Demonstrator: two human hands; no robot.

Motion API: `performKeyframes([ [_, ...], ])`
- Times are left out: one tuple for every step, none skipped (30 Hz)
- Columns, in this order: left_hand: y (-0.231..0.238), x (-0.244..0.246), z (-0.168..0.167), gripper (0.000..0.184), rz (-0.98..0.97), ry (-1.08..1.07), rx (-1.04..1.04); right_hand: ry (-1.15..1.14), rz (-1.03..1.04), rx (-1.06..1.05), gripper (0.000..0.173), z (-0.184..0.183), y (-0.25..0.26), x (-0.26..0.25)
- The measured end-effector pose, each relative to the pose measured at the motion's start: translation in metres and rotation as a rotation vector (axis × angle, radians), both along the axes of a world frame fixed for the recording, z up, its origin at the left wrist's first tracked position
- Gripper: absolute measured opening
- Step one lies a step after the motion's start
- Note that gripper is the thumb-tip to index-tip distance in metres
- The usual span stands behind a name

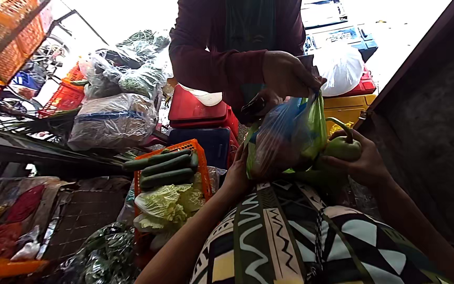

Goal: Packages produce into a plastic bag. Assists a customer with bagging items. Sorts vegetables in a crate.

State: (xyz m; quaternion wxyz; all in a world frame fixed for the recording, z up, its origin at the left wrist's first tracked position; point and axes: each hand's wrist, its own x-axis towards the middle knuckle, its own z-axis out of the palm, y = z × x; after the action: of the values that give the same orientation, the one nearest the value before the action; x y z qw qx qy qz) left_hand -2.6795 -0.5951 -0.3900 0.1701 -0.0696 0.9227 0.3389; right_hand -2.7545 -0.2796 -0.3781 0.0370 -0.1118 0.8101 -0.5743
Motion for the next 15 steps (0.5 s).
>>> performKeyframes([
  [0.0, 0.005, -0.002, 0.102, 0.037, 0.025, 0.033, 0.004, -0.008, -0.001, 0.062, 0.0, 0.0, -0.001],
  [-0.001, 0.01, -0.003, 0.095, 0.082, 0.054, 0.059, 0.007, -0.013, 0.001, 0.062, -0.001, -0.001, -0.001],
  [-0.001, 0.014, -0.002, 0.087, 0.132, 0.088, 0.081, 0.009, -0.017, 0.007, 0.062, 0.0, -0.002, -0.001],
  [0.0, 0.018, 0.0, 0.08, 0.187, 0.126, 0.106, 0.008, -0.021, 0.013, 0.06, 0.001, -0.003, -0.002],
  [0.001, 0.02, 0.004, 0.072, 0.238, 0.167, 0.13, 0.004, -0.019, 0.02, 0.059, 0.001, -0.003, -0.003],
  [0.004, 0.022, 0.008, 0.064, 0.263, 0.229, 0.141, -0.002, -0.014, 0.024, 0.058, 0.001, -0.004, -0.003],
  [0.008, 0.024, 0.01, 0.056, 0.245, 0.331, 0.126, -0.01, -0.004, 0.025, 0.056, 0.001, -0.005, -0.003],
  [0.01, 0.024, 0.01, 0.048, 0.178, 0.458, 0.071, -0.021, 0.012, 0.015, 0.056, 0.001, -0.005, -0.003],
  [0.012, 0.023, 0.012, 0.039, 0.081, 0.566, -0.009, -0.034, 0.029, 0.001, 0.055, 0.002, -0.006, -0.003],
  [0.015, 0.021, 0.015, 0.03, -0.022, 0.658, -0.094, -0.047, 0.043, -0.008, 0.056, 0.003, -0.007, -0.003],
  [0.019, 0.018, 0.02, 0.024, -0.127, 0.723, -0.159, -0.053, 0.055, -0.012, 0.057, 0.005, -0.008, -0.003],
  [0.023, 0.013, 0.023, 0.024, -0.238, 0.745, -0.195, -0.056, 0.065, -0.015, 0.058, 0.006, -0.009, -0.003],
  [0.026, 0.007, 0.027, 0.027, -0.336, 0.731, -0.217, -0.057, 0.078, -0.015, 0.058, 0.006, -0.011, -0.002],
  [0.028, 0.002, 0.031, 0.032, -0.41, 0.671, -0.234, -0.055, 0.093, -0.017, 0.058, 0.006, -0.013, -0.001],
  [0.028, -0.005, 0.037, 0.036, -0.468, 0.584, -0.259, -0.049, 0.11, -0.022, 0.058, 0.005, -0.015, -0.001],
])
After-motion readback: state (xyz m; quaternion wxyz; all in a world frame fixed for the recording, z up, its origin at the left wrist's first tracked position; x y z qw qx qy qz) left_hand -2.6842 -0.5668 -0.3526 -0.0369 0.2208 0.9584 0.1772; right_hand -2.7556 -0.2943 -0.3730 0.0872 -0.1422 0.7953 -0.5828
